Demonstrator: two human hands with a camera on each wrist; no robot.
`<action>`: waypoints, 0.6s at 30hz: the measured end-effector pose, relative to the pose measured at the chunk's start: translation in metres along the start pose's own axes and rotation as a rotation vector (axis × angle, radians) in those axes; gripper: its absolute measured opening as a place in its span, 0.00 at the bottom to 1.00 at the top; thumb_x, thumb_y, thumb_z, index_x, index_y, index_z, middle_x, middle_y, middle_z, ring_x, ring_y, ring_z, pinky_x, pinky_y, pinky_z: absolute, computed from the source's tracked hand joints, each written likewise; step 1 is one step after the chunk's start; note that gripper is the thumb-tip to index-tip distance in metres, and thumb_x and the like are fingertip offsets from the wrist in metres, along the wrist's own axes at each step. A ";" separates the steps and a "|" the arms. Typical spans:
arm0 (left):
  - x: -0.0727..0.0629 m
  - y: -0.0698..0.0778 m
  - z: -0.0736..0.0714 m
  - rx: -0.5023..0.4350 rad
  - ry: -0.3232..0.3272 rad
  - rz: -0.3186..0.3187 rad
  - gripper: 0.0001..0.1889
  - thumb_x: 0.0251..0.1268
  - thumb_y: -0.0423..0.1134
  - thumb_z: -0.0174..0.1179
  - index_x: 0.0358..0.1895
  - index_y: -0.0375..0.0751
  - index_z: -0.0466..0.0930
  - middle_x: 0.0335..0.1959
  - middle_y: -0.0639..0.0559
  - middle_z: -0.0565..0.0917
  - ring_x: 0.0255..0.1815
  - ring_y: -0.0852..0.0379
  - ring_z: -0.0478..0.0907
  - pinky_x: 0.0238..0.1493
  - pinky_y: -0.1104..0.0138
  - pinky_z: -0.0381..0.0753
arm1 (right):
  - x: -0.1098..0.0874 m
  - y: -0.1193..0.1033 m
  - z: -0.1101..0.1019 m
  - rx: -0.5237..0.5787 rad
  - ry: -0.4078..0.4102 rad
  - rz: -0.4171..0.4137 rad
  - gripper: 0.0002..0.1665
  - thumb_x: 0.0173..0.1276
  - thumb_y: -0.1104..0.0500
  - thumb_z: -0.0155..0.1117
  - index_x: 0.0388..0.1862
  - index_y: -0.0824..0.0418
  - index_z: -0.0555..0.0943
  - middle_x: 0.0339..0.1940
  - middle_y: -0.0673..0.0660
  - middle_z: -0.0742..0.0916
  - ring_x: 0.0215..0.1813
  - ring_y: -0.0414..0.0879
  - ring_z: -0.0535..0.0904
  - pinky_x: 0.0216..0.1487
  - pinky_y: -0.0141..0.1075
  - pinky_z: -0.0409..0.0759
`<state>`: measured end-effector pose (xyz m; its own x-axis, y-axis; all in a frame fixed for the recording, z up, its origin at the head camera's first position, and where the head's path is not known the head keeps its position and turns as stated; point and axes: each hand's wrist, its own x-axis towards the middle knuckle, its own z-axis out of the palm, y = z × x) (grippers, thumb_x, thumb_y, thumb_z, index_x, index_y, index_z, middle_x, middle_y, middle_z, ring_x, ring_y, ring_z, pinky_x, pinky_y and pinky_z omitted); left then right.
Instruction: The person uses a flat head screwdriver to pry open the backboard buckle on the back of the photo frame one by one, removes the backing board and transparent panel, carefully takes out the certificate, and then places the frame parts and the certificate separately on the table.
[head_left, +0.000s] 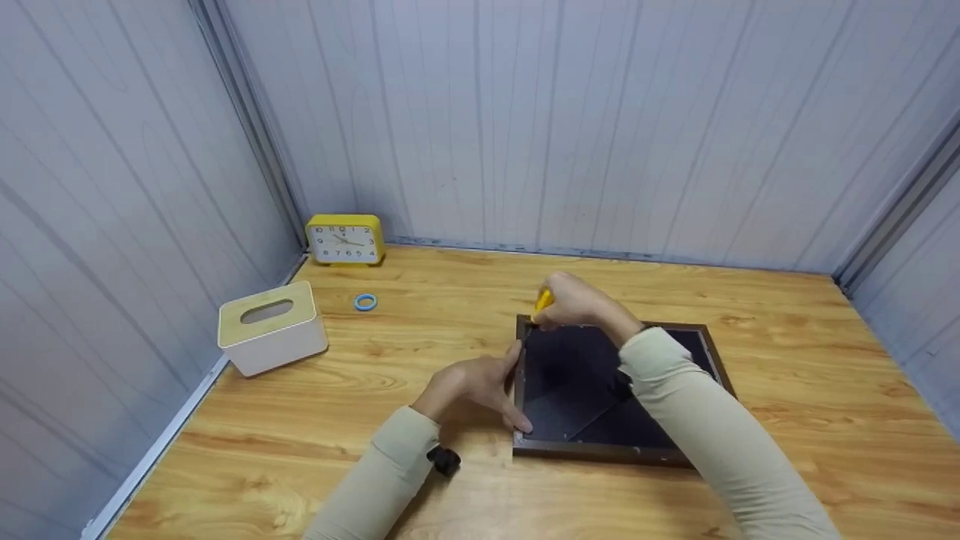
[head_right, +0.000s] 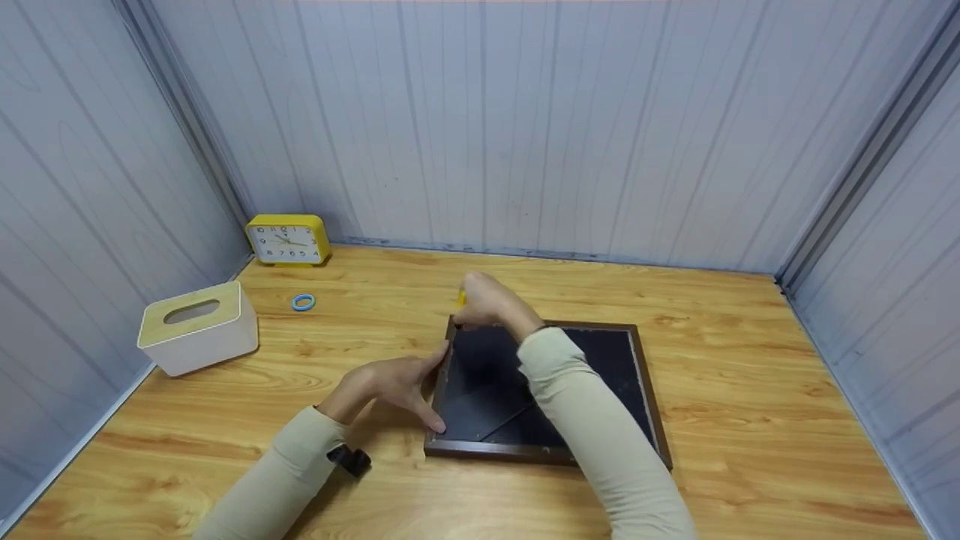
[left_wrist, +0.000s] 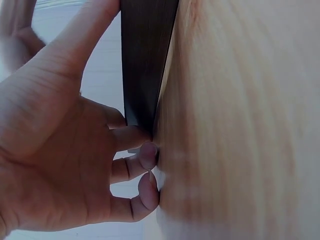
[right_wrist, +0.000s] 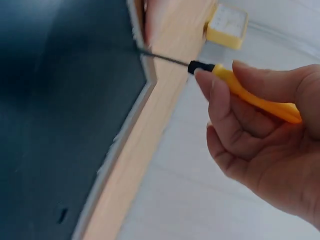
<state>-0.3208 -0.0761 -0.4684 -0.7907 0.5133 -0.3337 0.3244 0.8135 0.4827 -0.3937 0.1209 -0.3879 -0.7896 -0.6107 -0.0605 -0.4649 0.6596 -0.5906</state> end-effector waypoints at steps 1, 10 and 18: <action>0.000 0.000 0.001 -0.004 -0.002 -0.002 0.78 0.34 0.69 0.78 0.82 0.47 0.29 0.74 0.37 0.65 0.71 0.49 0.67 0.70 0.59 0.66 | -0.005 0.008 0.000 0.025 -0.001 0.002 0.04 0.60 0.68 0.70 0.32 0.69 0.84 0.23 0.57 0.88 0.25 0.48 0.83 0.28 0.35 0.81; 0.002 -0.003 0.001 -0.058 -0.022 0.029 0.79 0.36 0.68 0.78 0.81 0.44 0.25 0.59 0.44 0.83 0.74 0.52 0.61 0.73 0.60 0.59 | -0.057 0.068 -0.001 -0.013 -0.056 0.056 0.04 0.61 0.66 0.70 0.33 0.67 0.88 0.25 0.55 0.88 0.27 0.47 0.83 0.32 0.35 0.80; 0.002 -0.002 0.003 -0.062 -0.041 0.030 0.78 0.38 0.67 0.77 0.80 0.45 0.23 0.26 0.62 0.88 0.73 0.52 0.62 0.73 0.58 0.60 | -0.128 0.115 -0.019 -0.014 0.086 0.119 0.12 0.74 0.63 0.59 0.48 0.72 0.74 0.34 0.58 0.82 0.34 0.49 0.78 0.36 0.42 0.76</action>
<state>-0.3216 -0.0760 -0.4721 -0.7592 0.5485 -0.3504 0.3135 0.7799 0.5417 -0.3537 0.2837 -0.4329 -0.8705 -0.4884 -0.0604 -0.3707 0.7314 -0.5724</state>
